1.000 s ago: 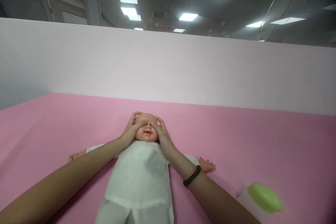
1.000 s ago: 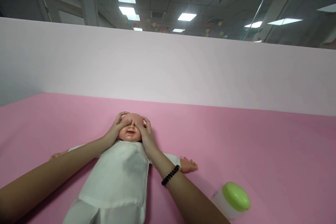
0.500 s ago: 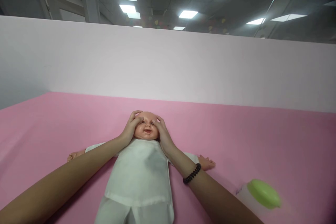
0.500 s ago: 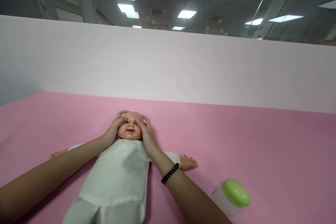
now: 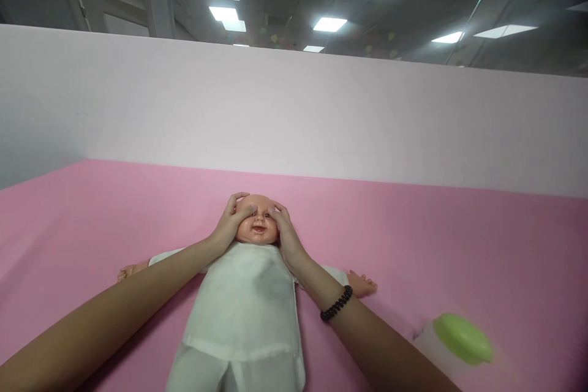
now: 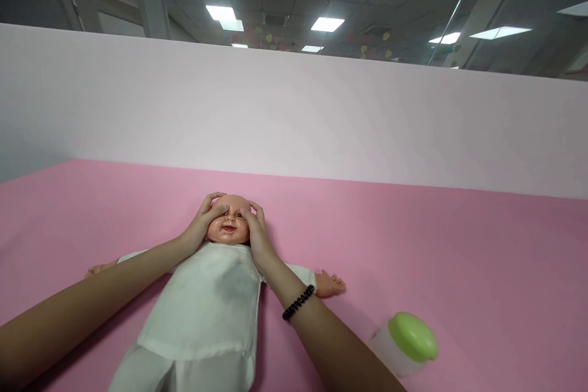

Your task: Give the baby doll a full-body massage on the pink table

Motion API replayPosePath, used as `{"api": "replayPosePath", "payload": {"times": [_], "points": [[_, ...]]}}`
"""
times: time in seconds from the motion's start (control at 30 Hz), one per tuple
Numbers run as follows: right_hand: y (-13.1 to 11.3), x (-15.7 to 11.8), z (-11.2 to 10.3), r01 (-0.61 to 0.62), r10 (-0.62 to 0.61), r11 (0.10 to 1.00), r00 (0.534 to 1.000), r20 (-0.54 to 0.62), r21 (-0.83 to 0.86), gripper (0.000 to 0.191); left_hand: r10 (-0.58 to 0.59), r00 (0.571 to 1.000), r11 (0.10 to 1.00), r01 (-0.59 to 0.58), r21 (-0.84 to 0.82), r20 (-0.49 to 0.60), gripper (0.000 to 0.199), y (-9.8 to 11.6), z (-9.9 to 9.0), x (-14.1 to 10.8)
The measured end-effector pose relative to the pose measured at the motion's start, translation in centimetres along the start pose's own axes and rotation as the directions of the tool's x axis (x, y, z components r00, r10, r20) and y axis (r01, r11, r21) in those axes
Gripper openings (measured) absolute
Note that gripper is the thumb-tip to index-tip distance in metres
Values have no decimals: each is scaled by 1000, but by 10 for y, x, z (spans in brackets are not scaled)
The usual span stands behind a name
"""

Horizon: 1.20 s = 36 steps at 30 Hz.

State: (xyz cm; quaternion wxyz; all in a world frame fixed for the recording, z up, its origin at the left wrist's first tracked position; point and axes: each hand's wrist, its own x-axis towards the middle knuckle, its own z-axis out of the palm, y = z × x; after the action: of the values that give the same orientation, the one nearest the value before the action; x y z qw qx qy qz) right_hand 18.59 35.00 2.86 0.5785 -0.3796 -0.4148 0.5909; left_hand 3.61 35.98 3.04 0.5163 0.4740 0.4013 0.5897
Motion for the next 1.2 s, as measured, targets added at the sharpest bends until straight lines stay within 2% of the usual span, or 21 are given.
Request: {"api": "replayPosePath", "payload": {"times": [0.27, 0.47, 0.73, 1.0, 1.2], "points": [[-3, -2, 2, -54, 54, 997, 999, 7, 55, 59, -22, 1000, 1000, 22, -10, -2, 59, -1, 0, 0], [-3, -2, -1, -41, 41, 999, 999, 16, -11, 65, -10, 1000, 1000, 10, 7, -18, 57, 0, 0, 0], [3, 4, 0, -28, 28, 996, 1000, 1, 81, 53, -9, 1000, 1000, 9, -15, -27, 54, -7, -3, 5], [-1, -2, 0, -26, 26, 999, 999, 21, 30, 65, 5, 1000, 1000, -5, 27, -6, 65, 3, 2, -3], [-5, -5, 0, -49, 49, 999, 998, 35, 6, 67, -18, 999, 999, 19, 32, -28, 63, 3, 1, -3]]}}
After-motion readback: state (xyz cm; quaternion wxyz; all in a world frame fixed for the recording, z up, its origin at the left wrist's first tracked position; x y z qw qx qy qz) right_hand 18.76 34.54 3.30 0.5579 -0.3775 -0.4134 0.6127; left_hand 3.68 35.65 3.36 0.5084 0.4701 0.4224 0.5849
